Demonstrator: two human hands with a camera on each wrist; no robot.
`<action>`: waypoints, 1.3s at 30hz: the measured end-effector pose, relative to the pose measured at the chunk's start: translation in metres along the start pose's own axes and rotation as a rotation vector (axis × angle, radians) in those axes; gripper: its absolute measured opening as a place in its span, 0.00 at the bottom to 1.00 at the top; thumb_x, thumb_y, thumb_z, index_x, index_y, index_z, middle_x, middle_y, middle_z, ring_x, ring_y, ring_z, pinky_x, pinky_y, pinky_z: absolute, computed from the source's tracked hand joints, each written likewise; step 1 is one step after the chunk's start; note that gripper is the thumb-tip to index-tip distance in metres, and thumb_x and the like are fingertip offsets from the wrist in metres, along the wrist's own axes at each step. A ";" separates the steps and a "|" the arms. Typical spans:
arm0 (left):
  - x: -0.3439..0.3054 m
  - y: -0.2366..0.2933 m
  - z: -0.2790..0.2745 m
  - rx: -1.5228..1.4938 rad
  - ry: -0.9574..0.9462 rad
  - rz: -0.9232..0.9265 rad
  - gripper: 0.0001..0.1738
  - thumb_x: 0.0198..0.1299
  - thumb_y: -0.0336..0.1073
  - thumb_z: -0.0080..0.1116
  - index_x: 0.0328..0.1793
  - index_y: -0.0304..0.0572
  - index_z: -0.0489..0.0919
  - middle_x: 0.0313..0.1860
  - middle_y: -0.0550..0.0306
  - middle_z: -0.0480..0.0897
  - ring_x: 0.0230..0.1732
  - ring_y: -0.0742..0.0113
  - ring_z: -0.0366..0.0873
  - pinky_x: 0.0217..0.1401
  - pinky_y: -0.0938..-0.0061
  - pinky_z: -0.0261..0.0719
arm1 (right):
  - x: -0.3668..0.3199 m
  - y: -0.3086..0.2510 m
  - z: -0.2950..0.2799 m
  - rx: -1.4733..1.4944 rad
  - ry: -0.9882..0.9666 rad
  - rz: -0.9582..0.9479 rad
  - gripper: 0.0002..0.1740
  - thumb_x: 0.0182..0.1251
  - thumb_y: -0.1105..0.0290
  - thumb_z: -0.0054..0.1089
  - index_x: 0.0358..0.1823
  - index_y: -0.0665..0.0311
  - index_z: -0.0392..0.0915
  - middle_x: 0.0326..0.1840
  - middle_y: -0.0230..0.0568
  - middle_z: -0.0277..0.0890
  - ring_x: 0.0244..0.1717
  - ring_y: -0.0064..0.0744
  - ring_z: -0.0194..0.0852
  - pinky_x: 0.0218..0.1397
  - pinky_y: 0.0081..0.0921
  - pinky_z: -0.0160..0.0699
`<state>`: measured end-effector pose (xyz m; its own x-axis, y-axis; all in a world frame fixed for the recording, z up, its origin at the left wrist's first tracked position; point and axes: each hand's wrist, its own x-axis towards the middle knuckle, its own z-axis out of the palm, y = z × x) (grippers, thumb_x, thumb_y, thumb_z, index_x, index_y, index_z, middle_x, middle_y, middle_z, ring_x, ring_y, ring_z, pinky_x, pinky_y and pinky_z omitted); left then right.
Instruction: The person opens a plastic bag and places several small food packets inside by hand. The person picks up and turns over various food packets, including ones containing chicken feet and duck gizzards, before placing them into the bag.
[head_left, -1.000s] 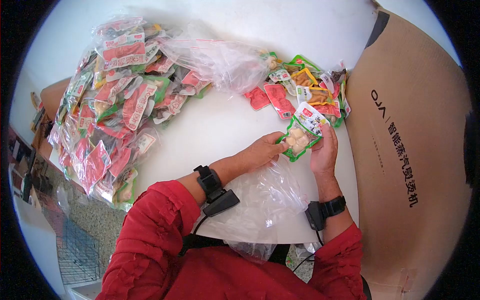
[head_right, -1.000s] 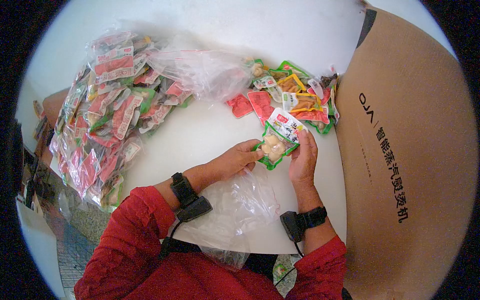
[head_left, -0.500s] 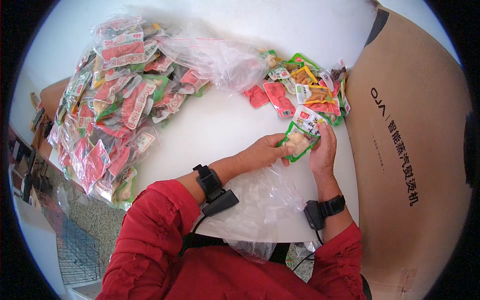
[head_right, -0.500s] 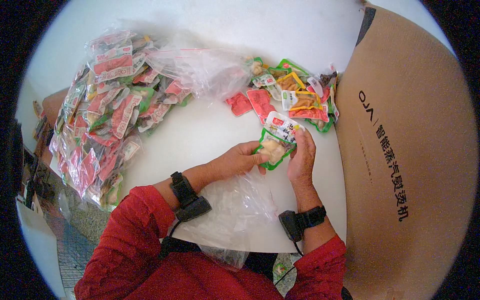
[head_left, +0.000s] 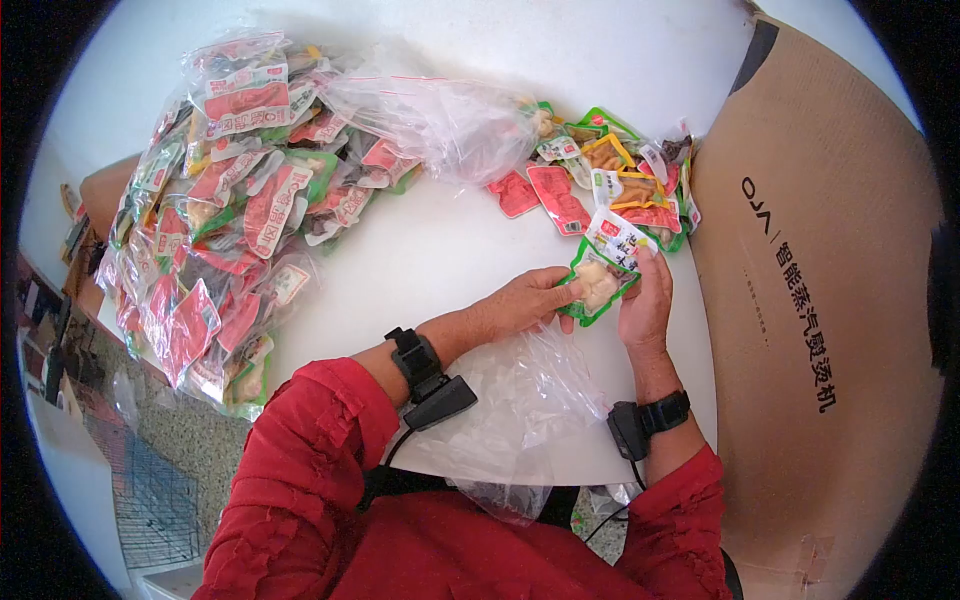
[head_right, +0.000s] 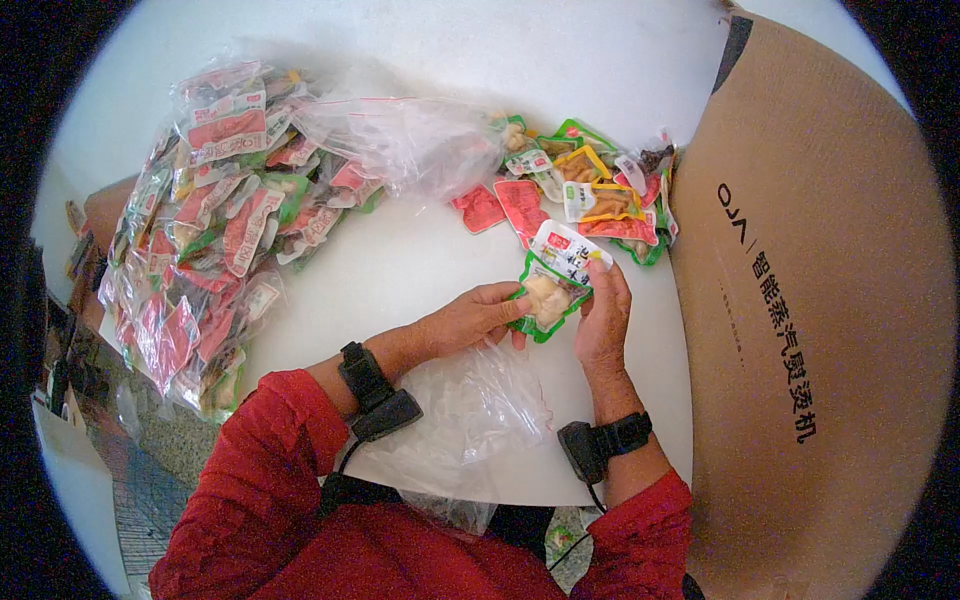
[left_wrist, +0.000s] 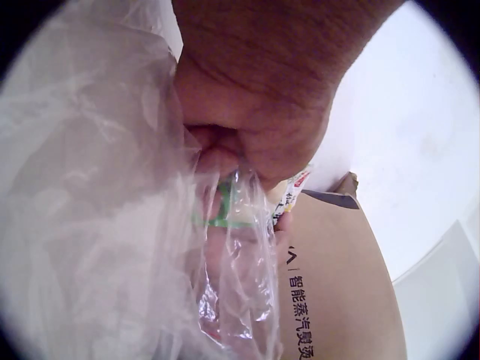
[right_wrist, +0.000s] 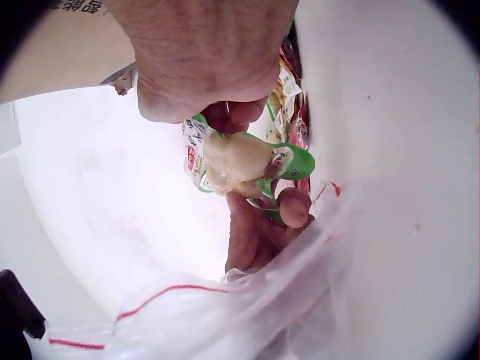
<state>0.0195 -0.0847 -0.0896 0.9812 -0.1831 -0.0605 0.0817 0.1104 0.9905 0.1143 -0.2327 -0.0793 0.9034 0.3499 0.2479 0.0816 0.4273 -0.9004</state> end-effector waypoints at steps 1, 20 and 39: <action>-0.001 0.001 0.000 0.018 0.003 0.004 0.19 0.64 0.51 0.43 0.50 0.48 0.71 0.24 0.64 0.76 0.18 0.84 0.60 0.19 0.87 0.59 | 0.001 0.001 -0.001 0.013 -0.003 -0.001 0.15 0.65 0.62 0.46 0.45 0.65 0.71 0.39 0.32 0.72 0.39 0.20 0.70 0.41 0.16 0.68; -0.001 -0.001 0.000 0.056 0.024 0.032 0.19 0.65 0.49 0.41 0.50 0.43 0.71 0.25 0.62 0.77 0.18 0.82 0.61 0.19 0.85 0.62 | 0.006 0.010 -0.012 0.021 0.000 0.006 0.15 0.65 0.61 0.45 0.45 0.65 0.71 0.37 0.31 0.72 0.35 0.18 0.69 0.36 0.13 0.65; -0.006 0.018 -0.004 0.586 0.295 0.340 0.17 0.55 0.34 0.57 0.50 0.40 0.69 0.40 0.57 0.71 0.33 0.74 0.72 0.36 0.77 0.75 | 0.023 0.012 -0.022 -0.039 0.213 -0.057 0.14 0.63 0.66 0.48 0.47 0.65 0.70 0.39 0.34 0.74 0.32 0.20 0.71 0.26 0.16 0.69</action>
<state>0.0158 -0.0773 -0.0721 0.9487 0.0475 0.3126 -0.2610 -0.4405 0.8590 0.1447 -0.2377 -0.0919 0.9650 0.1407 0.2215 0.1475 0.4072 -0.9014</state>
